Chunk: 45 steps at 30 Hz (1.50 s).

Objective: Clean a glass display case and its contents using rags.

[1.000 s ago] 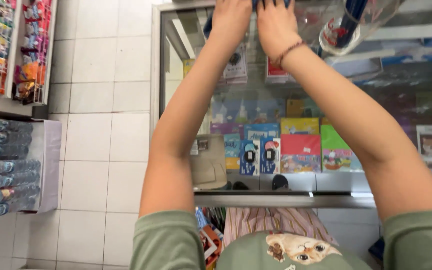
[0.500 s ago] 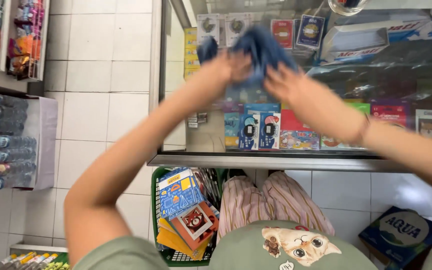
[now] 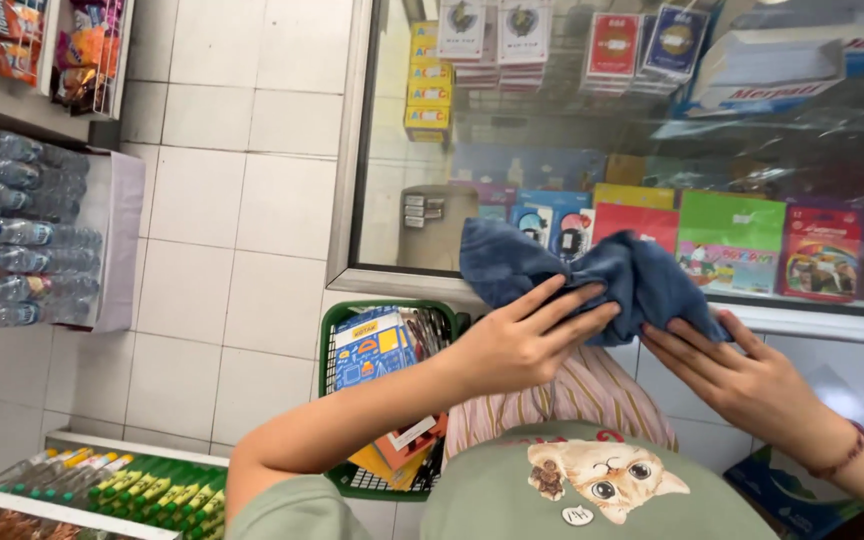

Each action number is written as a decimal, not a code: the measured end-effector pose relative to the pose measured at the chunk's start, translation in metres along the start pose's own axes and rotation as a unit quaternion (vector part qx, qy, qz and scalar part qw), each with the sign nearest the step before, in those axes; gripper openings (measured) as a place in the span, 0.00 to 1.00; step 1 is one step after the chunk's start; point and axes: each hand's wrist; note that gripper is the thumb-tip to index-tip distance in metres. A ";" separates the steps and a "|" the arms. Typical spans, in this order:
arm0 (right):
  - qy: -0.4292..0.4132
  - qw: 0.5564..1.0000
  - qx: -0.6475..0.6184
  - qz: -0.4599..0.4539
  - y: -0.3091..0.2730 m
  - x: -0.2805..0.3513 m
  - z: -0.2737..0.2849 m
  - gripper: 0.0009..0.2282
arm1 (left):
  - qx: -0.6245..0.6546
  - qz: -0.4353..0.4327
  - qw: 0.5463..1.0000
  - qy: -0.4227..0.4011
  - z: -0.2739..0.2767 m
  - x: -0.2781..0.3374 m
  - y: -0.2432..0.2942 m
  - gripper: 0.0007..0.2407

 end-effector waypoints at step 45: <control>0.032 0.993 0.060 0.096 0.029 -0.017 0.004 0.22 | 0.003 -0.068 0.996 0.058 -0.124 0.021 -0.011 0.21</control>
Point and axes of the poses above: each hand's wrist, its own x-axis away from the middle knuckle, its own z-axis out of the back of the hand, y = z × x, and after that the axes turned 3 degrees about x, right-handed
